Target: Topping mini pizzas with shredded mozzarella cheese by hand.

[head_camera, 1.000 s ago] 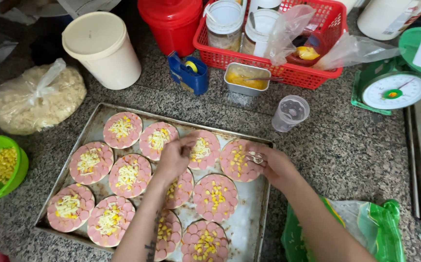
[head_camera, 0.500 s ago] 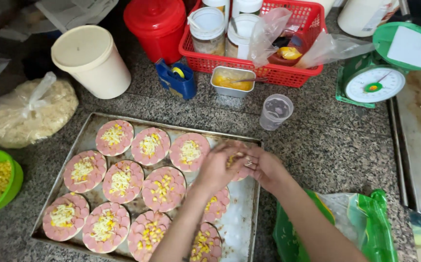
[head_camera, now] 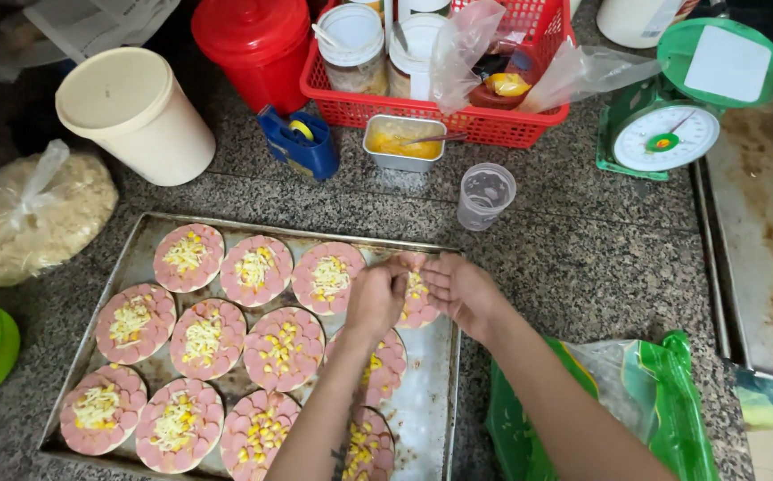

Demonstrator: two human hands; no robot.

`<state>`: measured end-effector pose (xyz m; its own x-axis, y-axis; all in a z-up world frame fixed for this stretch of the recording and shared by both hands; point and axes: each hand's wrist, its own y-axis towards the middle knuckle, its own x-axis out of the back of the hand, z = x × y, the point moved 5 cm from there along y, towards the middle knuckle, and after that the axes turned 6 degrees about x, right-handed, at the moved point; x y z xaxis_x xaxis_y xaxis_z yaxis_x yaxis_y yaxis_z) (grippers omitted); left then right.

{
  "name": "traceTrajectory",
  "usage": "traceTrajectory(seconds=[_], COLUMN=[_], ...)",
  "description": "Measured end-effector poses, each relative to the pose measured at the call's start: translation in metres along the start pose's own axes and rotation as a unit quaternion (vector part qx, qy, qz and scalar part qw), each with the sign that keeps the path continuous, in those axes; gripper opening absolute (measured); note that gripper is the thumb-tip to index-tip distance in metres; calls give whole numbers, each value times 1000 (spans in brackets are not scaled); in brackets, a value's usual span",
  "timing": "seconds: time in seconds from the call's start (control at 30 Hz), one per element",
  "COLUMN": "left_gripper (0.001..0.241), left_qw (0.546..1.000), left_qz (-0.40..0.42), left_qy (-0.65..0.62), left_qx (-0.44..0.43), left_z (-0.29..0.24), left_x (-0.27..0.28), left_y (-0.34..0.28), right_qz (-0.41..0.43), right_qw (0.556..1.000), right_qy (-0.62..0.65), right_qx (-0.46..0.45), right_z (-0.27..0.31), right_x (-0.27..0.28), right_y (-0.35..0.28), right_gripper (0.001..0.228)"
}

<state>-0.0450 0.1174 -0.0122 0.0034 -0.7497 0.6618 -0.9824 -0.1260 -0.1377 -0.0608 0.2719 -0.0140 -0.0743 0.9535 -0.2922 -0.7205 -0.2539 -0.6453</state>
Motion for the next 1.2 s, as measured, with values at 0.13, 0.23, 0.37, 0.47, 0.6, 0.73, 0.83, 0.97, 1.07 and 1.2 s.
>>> traceTrajectory(seconds=[0.13, 0.23, 0.37, 0.47, 0.6, 0.73, 0.83, 0.97, 1.07, 1.2], left_gripper=[23, 31, 54, 70, 76, 81, 83, 66, 55, 64], left_qw=[1000, 999, 981, 965, 963, 964, 969, 984, 974, 974], left_qz=[-1, 4, -28, 67, 86, 63, 58, 20, -25, -59], left_qy=[24, 34, 91, 125, 208, 205, 177, 119, 157, 89], left_qx=[-7, -28, -172, -222, -148, -159, -161, -134, -162, -199], left_z=[1, 5, -16, -34, -17, -32, -34, -32, -26, -47], left_x=[3, 2, 1, -4, -11, -11, -5, 14, 7, 5], left_y=[0, -2, -26, -49, -42, -55, -62, -78, -98, -133], right_qz=[12, 10, 12, 9, -6, -36, -36, -89, -101, -158], right_qw=[999, 998, 995, 985, 981, 977, 985, 988, 845, 593], right_qy=[22, 54, 100, 168, 192, 209, 167, 11, -485, -747], right_qx=[-21, -24, -24, -43, -28, -3, 24, 123, 200, 254], right_z=[7, 6, 2, -3, -8, 0, 7, 29, 1, -54], right_x=[-7, -4, -7, -5, -4, -8, -4, 22, 59, 79], right_y=[-10, -10, -10, -2, -3, -10, -16, -62, -82, -117], right_gripper=[71, 71, 69, 41, 60, 39, 32, 30, 70, 103])
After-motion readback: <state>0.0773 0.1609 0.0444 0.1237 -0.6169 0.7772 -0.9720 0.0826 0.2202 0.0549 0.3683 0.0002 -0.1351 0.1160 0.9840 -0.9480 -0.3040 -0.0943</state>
